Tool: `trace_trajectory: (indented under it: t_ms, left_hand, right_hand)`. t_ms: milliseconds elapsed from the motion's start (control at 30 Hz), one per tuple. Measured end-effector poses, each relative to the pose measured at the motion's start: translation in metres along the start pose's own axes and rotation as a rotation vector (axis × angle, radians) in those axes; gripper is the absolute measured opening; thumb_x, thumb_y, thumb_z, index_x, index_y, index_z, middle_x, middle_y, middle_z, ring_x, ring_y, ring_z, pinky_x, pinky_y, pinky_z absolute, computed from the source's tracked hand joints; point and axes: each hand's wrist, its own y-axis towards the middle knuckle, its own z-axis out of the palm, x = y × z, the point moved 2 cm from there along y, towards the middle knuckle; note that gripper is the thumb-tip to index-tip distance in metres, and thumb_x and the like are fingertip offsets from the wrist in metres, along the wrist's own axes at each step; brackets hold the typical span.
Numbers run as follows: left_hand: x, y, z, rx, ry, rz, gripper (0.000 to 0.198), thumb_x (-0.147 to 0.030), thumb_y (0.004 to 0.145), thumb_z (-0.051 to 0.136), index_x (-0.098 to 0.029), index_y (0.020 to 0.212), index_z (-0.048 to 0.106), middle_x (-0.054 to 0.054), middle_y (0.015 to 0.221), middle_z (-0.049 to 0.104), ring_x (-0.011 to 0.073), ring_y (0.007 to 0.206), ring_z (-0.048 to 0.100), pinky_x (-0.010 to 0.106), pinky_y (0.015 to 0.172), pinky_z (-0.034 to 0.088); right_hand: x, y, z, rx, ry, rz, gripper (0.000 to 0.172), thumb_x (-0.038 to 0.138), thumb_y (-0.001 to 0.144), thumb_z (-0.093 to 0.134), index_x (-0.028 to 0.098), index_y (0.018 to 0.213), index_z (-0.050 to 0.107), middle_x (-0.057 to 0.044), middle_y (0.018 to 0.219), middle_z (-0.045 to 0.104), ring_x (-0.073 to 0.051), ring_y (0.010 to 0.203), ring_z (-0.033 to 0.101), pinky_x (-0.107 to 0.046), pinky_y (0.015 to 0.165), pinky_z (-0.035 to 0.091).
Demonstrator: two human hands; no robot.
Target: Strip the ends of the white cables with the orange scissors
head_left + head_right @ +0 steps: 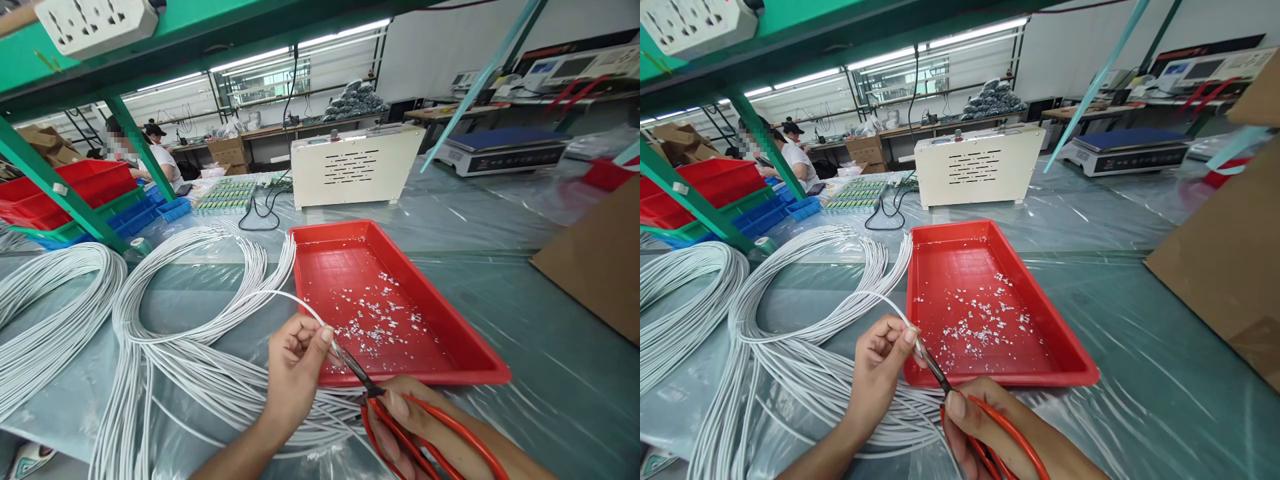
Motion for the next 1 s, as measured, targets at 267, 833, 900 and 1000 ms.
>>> trace_trajectory:
  t_ms: [267,833,900,1000]
  left_hand:
    - [-0.001,-0.002,0.0,0.004,0.02,0.009,0.016,-0.024,0.079,0.055,-0.014,0.067,0.051,-0.003,0.052,0.056,0.0097,0.047,0.055,0.02,0.051,0.041]
    - [0.004,0.002,0.001,-0.014,-0.169,-0.091,0.019,-0.029,0.08,0.052,-0.015,0.067,0.049,-0.002,0.056,0.059,0.0096,0.049,0.055,0.02,0.055,0.04]
    - [0.004,0.002,0.002,-0.016,-0.22,-0.112,0.018,-0.027,0.08,0.053,-0.015,0.067,0.049,-0.002,0.056,0.058,0.0077,0.047,0.053,0.018,0.053,0.039]
    - [0.003,0.001,0.004,-0.009,-0.292,-0.14,0.017,-0.024,0.08,0.054,-0.014,0.066,0.05,-0.003,0.056,0.058,0.0061,0.047,0.05,0.016,0.052,0.037]
  right_hand:
    - [0.001,0.003,0.0,0.025,0.015,0.004,0.058,0.063,0.079,0.031,0.013,0.055,0.047,0.003,0.043,0.041,-0.004,0.032,0.037,-0.014,0.032,0.025]
    - [-0.008,0.015,0.016,-0.183,-0.031,-0.105,0.053,0.067,0.071,0.039,0.017,0.056,0.041,0.005,0.045,0.037,-0.005,0.035,0.033,-0.018,0.037,0.026]
    - [-0.01,0.017,0.019,-0.206,-0.028,-0.125,0.05,0.066,0.071,0.042,0.017,0.057,0.041,0.006,0.046,0.036,-0.006,0.037,0.033,-0.018,0.038,0.027]
    - [-0.013,0.02,0.022,-0.252,-0.026,-0.169,0.048,0.064,0.069,0.046,0.018,0.06,0.041,0.006,0.046,0.034,-0.006,0.038,0.031,-0.018,0.038,0.025]
